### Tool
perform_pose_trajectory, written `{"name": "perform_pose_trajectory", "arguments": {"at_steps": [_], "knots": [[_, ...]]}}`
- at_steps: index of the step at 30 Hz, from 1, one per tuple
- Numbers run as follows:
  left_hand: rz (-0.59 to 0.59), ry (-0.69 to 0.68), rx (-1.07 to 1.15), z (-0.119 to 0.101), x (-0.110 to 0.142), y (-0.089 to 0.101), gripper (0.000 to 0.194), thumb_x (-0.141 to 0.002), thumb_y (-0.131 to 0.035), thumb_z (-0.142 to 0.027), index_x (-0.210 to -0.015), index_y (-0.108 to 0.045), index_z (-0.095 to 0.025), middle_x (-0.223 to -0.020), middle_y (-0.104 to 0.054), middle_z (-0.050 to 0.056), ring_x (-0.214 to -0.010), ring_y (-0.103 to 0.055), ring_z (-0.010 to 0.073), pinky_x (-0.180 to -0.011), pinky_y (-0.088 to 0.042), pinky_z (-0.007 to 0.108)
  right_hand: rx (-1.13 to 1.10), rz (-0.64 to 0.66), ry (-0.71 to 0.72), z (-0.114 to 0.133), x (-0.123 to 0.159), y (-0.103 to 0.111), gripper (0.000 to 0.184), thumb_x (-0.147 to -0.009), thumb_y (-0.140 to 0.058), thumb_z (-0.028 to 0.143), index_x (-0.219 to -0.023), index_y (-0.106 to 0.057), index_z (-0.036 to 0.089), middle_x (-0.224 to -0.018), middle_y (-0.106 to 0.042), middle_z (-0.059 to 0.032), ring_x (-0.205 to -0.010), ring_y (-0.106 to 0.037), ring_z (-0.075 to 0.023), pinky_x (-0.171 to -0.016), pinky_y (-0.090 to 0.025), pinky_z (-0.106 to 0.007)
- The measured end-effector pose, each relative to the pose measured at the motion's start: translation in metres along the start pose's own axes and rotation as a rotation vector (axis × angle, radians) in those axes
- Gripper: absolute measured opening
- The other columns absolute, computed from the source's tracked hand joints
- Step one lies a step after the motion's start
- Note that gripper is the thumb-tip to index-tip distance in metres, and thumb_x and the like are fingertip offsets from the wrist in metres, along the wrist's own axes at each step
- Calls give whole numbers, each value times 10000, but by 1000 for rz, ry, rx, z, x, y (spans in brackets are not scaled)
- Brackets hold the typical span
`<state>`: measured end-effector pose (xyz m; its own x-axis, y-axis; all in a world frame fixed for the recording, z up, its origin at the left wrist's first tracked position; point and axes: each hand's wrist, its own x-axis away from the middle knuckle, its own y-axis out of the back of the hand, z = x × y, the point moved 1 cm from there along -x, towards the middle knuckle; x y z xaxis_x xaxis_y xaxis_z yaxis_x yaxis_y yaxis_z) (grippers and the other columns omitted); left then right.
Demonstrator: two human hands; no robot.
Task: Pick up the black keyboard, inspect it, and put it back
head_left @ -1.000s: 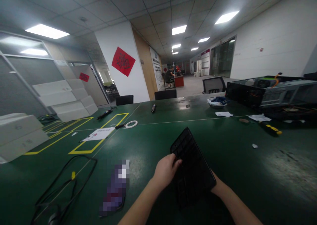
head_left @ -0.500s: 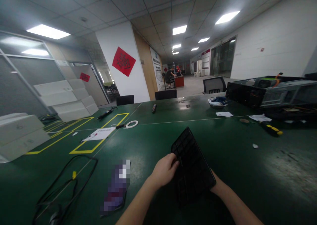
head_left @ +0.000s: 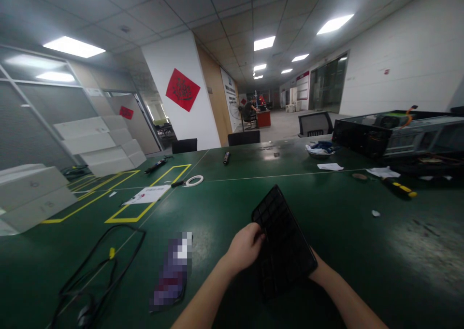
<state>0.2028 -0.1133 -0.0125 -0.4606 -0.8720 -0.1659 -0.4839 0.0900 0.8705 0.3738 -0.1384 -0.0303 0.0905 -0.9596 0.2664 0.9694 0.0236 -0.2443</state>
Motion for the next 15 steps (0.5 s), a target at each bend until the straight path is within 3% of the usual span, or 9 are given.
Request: {"name": "perform_pose_trajectory", "arguments": {"at_steps": [5,10,15], "knots": [[-2,-12,124,-1,2,4,139,-812,-394,-197,-860,-523,-181,-853,-565,38,-802,-514,152,-707,-407,261,110,10,26,0,-3,1,323,-575,-600,443,-789,-588,200,-787,-634,-62,-910,-567,-253,-844,-422,-440],[-86,-72,208,-1,2,4,170,-742,-407,-103,-822,-535,-183,-832,-554,34,-800,-503,144,-730,-400,269,75,-15,41,2,2,3,333,-522,-651,419,-766,-591,201,-839,-643,-62,-940,-560,-254,-851,-430,-402],[-217,309,880,4,-4,-4,145,-759,-337,-163,-786,-478,-153,-681,-496,19,-632,-517,118,-554,-414,230,-20,55,5,-5,-7,2,380,-514,-640,472,-777,-604,201,-832,-658,-55,-958,-555,-254,-858,-432,-402]]}}
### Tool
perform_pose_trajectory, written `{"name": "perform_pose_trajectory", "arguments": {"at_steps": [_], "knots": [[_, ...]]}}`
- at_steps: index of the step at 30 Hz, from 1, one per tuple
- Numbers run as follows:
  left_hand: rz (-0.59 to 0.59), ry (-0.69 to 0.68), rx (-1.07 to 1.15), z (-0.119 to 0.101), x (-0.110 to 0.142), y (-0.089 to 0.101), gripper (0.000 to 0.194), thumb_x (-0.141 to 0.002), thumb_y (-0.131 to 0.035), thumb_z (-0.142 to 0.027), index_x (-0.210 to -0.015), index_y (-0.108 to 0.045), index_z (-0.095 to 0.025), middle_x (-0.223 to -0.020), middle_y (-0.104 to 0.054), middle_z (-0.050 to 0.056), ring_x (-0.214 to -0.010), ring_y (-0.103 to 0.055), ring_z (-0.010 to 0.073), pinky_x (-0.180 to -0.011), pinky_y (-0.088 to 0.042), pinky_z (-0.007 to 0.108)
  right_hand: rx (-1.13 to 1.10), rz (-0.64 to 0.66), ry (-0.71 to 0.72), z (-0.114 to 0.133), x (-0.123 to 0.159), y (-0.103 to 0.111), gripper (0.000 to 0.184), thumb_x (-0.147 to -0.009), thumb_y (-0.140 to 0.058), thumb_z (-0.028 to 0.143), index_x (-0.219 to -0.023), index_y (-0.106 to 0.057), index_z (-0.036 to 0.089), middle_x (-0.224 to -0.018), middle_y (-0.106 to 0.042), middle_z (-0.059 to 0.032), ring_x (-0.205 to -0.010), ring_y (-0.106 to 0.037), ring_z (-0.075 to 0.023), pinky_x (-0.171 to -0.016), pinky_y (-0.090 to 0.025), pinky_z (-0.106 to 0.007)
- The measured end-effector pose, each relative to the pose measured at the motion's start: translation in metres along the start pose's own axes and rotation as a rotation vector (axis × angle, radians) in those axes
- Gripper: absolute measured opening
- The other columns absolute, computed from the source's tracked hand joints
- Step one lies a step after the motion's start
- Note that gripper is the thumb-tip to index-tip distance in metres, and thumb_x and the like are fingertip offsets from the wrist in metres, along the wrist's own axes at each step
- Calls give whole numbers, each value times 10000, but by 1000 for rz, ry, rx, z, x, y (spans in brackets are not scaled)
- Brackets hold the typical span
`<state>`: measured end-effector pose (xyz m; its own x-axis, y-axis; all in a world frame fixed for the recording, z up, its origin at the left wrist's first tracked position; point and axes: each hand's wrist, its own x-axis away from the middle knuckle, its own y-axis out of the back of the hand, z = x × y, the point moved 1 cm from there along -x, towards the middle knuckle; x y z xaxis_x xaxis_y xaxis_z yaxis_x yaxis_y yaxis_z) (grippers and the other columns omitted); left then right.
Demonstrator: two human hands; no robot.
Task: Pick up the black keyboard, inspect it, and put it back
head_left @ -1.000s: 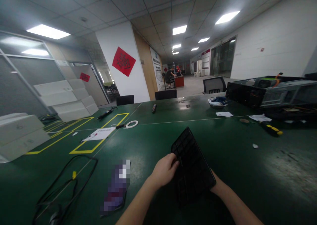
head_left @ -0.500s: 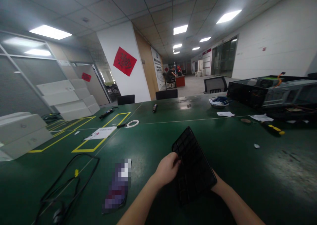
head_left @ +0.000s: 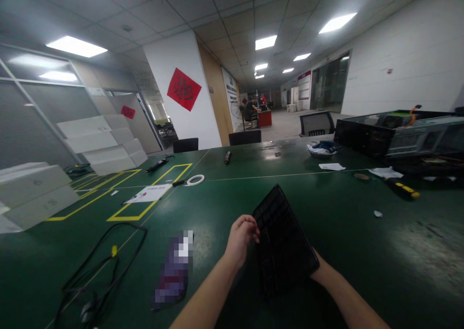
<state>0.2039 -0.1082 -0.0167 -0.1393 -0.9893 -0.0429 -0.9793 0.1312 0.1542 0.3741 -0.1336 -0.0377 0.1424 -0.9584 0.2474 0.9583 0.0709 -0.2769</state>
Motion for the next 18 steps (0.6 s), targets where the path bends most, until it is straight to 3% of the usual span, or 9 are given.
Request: {"name": "perform_pose_trajectory", "arguments": {"at_steps": [2,4,8,10,14,16,18], "knots": [[28,127,149,4,-2,-2,125,-756,-360,-191,-765,-474,-141,-660,-484,15,-590,-509,106,-520,-395,217,2,13,1,-1,-2,0,390,-514,-639,473,-788,-606,198,-851,-657,-57,-969,-551,-251,-867,-429,-394],[115,142,83,6,-2,-2,120,-721,-471,-219,-806,-501,-140,-694,-509,12,-619,-514,106,-554,-400,220,30,3,12,0,0,1,383,-499,-657,453,-777,-600,196,-848,-654,-59,-959,-556,-257,-864,-432,-397],[247,-64,-357,4,1,2,437,-626,-652,-252,-1032,-506,-187,-969,-548,44,-873,-516,162,-756,-414,278,49,-56,45,0,6,5,366,-507,-647,462,-746,-571,195,-822,-636,-66,-937,-561,-264,-855,-436,-402],[261,-204,-557,0,5,2,420,-665,-628,-312,-1048,-514,-183,-1032,-528,63,-936,-493,183,-809,-395,301,39,-61,38,-5,3,7,366,-533,-616,489,-743,-560,194,-837,-626,-74,-948,-554,-262,-857,-434,-402],[213,-378,-830,-8,9,2,346,-683,-589,-391,-947,-551,-169,-920,-538,53,-858,-507,185,-744,-404,286,149,10,146,-20,-10,11,416,-616,-522,522,-854,-572,184,-960,-610,-99,-992,-529,-246,-907,-399,-411],[117,-403,-906,-12,3,8,342,-687,-572,-409,-933,-550,-173,-895,-544,46,-839,-514,181,-727,-401,273,257,45,236,-21,-13,11,446,-631,-529,497,-957,-569,195,-1077,-571,-93,-1077,-470,-241,-971,-335,-413],[-51,-365,-978,-18,-12,26,339,-720,-517,-436,-932,-551,-175,-901,-554,49,-850,-523,180,-728,-396,265,384,73,287,-16,-11,11,449,-617,-585,431,-1024,-562,240,-1158,-518,-56,-1173,-367,-242,-1021,-253,-424]]}}
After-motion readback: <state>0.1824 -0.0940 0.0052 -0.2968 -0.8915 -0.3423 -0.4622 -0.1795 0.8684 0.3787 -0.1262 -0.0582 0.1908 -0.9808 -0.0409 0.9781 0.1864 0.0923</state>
